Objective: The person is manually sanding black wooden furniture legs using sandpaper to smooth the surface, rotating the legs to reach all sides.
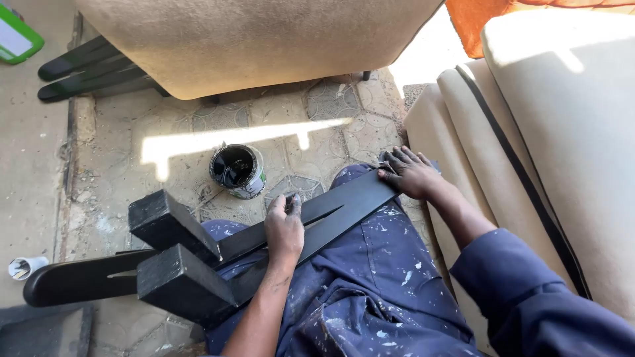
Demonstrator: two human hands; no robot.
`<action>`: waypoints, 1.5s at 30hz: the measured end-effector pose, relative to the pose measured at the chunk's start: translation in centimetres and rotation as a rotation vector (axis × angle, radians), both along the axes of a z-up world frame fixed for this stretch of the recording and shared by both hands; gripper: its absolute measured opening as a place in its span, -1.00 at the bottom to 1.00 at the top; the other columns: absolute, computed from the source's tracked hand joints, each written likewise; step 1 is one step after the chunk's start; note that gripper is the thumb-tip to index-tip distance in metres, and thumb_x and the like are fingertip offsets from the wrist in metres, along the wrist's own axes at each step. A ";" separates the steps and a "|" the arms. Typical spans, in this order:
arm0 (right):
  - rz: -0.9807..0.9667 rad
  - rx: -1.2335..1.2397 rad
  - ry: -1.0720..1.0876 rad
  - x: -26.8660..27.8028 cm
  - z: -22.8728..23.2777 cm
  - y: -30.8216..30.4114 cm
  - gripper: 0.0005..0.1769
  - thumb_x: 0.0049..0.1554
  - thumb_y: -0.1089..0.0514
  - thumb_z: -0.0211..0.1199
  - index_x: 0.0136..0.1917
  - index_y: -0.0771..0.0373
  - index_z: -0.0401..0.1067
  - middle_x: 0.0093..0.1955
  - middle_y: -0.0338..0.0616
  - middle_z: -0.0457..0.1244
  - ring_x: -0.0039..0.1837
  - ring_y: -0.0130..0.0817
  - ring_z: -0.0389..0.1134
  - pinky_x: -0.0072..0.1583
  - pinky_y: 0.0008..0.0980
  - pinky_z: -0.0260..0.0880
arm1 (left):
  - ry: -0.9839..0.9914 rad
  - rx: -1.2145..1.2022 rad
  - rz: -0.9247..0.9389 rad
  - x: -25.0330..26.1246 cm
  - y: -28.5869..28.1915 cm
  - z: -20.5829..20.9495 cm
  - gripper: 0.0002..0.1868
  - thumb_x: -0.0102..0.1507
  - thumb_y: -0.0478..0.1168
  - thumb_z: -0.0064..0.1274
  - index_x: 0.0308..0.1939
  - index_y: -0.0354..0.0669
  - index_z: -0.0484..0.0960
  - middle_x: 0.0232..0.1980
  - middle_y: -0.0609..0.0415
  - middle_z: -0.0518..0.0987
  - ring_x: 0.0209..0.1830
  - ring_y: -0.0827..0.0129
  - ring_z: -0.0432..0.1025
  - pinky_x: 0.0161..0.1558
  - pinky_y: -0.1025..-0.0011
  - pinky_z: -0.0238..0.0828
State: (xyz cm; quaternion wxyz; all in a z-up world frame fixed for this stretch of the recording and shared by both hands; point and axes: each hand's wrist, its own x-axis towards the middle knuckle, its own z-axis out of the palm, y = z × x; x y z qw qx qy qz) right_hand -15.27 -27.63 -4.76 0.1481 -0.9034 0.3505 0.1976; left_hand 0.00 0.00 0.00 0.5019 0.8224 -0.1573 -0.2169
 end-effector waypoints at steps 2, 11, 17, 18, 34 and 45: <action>0.041 -0.029 0.013 0.3 0.4 1.1 -0.08 0.27 -0.60 -0.34 0.66 -0.06 -0.02 0.75 -0.19 -0.23 0.75 -0.21 -0.32 0.64 -0.05 -0.29 | 0.009 -0.010 0.030 0.1 -0.1 -0.3 -0.62 0.40 -0.10 -0.06 0.06 -0.39 0.60 0.03 -0.26 0.57 0.17 -0.10 0.48 0.23 0.11 0.40; 0.660 0.165 -0.363 2.9 5.8 17.1 -0.08 0.23 -0.49 -0.05 0.55 0.23 0.18 0.61 0.15 0.02 0.66 0.04 -0.09 0.57 0.06 -0.13 | -0.026 0.000 0.173 0.1 0.5 -0.2 -0.52 0.34 -0.15 0.04 0.20 -0.51 0.54 0.20 -0.44 0.51 0.29 -0.25 0.37 0.35 0.03 0.24; 0.289 0.191 -0.234 -1.4 3.8 4.1 -0.24 0.36 -0.29 -0.25 0.57 0.28 0.15 0.64 0.21 -0.04 0.66 0.16 -0.10 0.61 0.10 -0.19 | -0.264 0.244 0.023 0.2 2.0 -2.4 -0.69 0.22 -0.04 0.13 -0.08 -0.15 0.67 -0.02 -0.05 0.57 0.10 -0.06 0.48 0.21 0.04 0.33; 0.186 0.179 -0.227 -2.5 1.6 0.4 -0.23 0.38 -0.32 -0.36 0.61 0.20 0.11 0.68 0.12 -0.08 0.68 0.09 -0.13 0.62 0.06 -0.18 | -0.262 0.227 0.018 0.4 2.1 -2.8 -0.73 0.22 -0.03 0.13 -0.12 -0.08 0.68 -0.05 0.02 0.58 0.07 -0.03 0.50 0.17 0.09 0.36; 0.993 -0.025 -0.616 9.1 2.5 21.8 -0.65 0.17 -0.03 0.15 0.14 0.03 0.62 0.45 0.14 0.23 0.60 0.12 0.06 0.54 0.11 0.00 | -0.267 -0.276 0.343 -0.6 7.9 2.8 -0.76 0.40 -0.17 0.04 -0.16 -0.30 0.68 -0.22 -0.26 0.61 0.04 -0.06 0.54 0.08 0.18 0.44; 0.397 -0.098 0.205 4.4 -0.2 3.7 -0.42 0.37 -0.32 -0.36 0.59 -0.36 0.10 0.75 -0.30 -0.19 0.75 -0.07 -0.31 0.59 0.25 -0.29 | -0.274 -0.019 0.272 0.4 8.3 -0.2 -0.75 0.33 -0.20 0.10 0.04 -0.19 0.70 0.05 -0.13 0.63 0.20 -0.06 0.48 0.23 0.09 0.39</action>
